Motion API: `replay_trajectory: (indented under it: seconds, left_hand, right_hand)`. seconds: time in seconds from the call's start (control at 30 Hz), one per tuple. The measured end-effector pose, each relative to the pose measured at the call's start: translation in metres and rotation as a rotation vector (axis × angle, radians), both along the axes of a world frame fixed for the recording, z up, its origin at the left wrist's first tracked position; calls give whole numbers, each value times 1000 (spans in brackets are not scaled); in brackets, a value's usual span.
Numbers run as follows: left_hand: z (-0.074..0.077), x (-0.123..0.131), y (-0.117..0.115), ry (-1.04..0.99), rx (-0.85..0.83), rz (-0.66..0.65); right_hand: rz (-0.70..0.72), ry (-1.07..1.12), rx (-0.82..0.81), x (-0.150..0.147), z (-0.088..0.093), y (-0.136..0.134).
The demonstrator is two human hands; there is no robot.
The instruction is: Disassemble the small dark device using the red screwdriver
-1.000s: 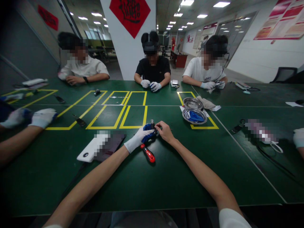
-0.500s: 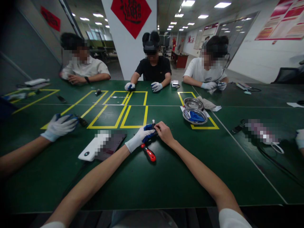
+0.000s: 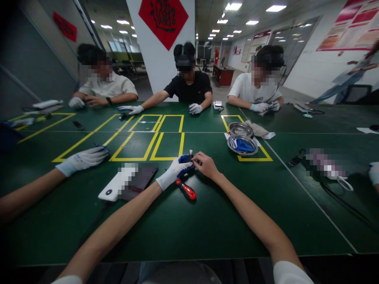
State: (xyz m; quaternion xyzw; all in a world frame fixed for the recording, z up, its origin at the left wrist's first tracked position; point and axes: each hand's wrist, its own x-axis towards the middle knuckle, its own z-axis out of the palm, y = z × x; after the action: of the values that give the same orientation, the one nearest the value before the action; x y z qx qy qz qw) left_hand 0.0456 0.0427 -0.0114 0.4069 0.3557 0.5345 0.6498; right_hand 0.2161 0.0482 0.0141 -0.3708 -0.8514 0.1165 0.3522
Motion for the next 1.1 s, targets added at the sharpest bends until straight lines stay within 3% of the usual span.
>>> replay_trajectory:
  seconds: [0.13, 0.5, 0.7, 0.93, 1.1]
  left_hand:
    - [1, -2, 0, 38, 9, 1]
    - [0, -1, 0, 95, 84, 0]
    - [2, -2, -1, 112, 63, -18]
    - [1, -3, -1, 140, 44, -8]
    - [4, -2, -3, 170, 42, 40]
  right_hand:
    - [-50, -11, 14, -3, 1, -2]
    - [-149, -390, 222, -7, 10, -10]
    - [-188, -429, 231, -8, 9, -9]
    - [-112, -443, 157, -1, 12, -2]
    - [-96, -451, 192, -1, 10, -2]
